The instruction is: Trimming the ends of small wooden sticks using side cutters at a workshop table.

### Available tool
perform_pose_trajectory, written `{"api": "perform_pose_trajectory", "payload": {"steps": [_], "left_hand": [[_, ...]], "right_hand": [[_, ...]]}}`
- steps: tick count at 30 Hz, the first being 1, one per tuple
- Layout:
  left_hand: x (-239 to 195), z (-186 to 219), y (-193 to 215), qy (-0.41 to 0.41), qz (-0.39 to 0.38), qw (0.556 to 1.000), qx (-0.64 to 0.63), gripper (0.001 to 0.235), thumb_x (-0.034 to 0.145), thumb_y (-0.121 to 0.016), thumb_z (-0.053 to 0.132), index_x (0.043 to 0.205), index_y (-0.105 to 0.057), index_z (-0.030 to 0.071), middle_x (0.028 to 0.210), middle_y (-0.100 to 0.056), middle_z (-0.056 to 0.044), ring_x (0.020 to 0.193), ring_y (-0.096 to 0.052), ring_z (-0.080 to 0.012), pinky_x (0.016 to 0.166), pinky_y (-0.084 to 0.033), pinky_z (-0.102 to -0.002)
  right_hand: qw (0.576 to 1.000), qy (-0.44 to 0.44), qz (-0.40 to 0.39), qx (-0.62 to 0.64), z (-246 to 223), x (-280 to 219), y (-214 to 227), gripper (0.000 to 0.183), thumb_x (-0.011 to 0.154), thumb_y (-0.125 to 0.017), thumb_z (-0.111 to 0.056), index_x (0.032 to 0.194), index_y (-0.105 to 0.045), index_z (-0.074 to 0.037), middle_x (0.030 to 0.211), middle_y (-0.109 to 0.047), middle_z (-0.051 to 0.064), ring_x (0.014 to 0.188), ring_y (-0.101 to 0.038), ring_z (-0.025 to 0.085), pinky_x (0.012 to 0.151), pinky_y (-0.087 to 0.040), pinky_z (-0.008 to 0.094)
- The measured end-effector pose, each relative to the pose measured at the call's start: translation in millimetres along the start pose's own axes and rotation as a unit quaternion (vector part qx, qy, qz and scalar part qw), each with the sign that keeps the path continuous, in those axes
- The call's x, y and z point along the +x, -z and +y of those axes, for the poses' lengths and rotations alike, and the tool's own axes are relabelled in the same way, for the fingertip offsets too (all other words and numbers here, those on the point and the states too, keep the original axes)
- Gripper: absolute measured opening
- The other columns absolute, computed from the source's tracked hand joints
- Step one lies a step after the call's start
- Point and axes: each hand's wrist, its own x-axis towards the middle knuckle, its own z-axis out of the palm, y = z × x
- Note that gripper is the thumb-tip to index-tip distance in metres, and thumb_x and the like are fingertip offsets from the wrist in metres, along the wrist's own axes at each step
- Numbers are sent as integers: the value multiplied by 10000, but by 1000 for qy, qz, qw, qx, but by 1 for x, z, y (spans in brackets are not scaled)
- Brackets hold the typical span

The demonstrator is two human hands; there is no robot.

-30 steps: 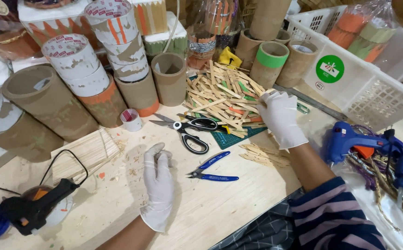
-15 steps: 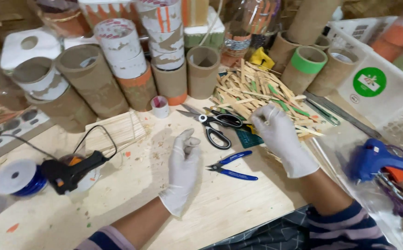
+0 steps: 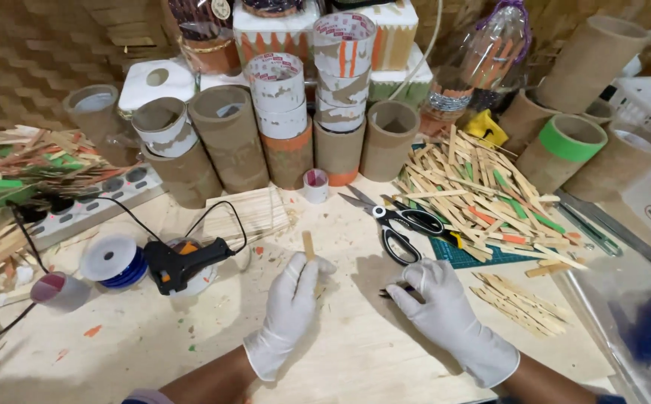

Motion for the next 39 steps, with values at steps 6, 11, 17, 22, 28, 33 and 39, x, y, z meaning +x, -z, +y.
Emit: {"api": "perform_pose_trajectory", "payload": {"steps": [6, 11, 17, 22, 28, 33, 39], "left_hand": [[11, -22, -8, 134, 29, 981, -136, 235, 1031, -483, 146, 897, -647, 43, 661, -607, -71, 576, -564, -161, 590, -494, -277], [11, -26, -8, 152, 25, 974, -166, 214, 1025, -531, 123, 949, -726, 77, 689, -618, -45, 639, -562, -137, 615, -517, -278], [7, -21, -10, 147, 24, 974, -170, 180, 970, -613, 100, 973, -785, 44, 788, -683, -50, 730, -617, -138, 696, -532, -264], [7, -22, -9, 88, 26, 992, -92, 142, 925, -674, 75, 916, -816, 69, 840, -651, 6, 827, -616, -116, 768, -503, -244], [6, -16, -11, 82, 22, 993, -87, 193, 935, -657, 85, 990, -841, 67, 907, -602, 3, 817, -594, -104, 654, -521, -222], [7, -21, -10, 37, 5, 999, -28, 215, 945, -637, 124, 1000, -842, 97, 846, -586, 30, 877, -596, -110, 880, -440, -235], [5, -16, -8, 55, -3, 998, 4, 220, 954, -629, 154, 1015, -838, 126, 813, -581, 31, 851, -601, -121, 875, -446, -248]], "right_hand": [[989, -61, -81, -105, 12, 6, 4, 160, 852, -707, -397, 961, -715, -280, 1014, -679, -50, 943, -574, 227, 885, -420, 438], [935, -50, -40, -349, 24, 25, 18, 695, 783, -632, -644, 1338, -595, -229, 1324, -620, 7, 1089, -591, 249, 930, -428, 397], [930, -118, -131, -323, 53, 30, 7, 779, 878, -491, -690, 1498, -503, -219, 1422, -607, 7, 1297, -504, 251, 1006, -377, 415], [917, -125, -116, -361, 53, 30, -3, 832, 802, -520, -760, 1448, -550, -237, 1414, -617, -17, 1277, -523, 258, 982, -379, 434], [888, -120, -110, -431, 53, 30, -7, 796, 857, -392, -811, 1444, -561, -300, 1339, -651, -40, 1192, -555, 242, 909, -415, 412], [838, -164, -163, -494, 46, 38, -2, 933, 801, -282, -941, 1483, -528, -354, 1180, -683, -30, 1107, -587, 230, 932, -425, 444], [846, -100, -102, -513, 46, 30, 1, 553, 888, -455, -769, 1151, -679, -338, 823, -527, -42, 818, -466, 208, 678, -344, 369]]}}
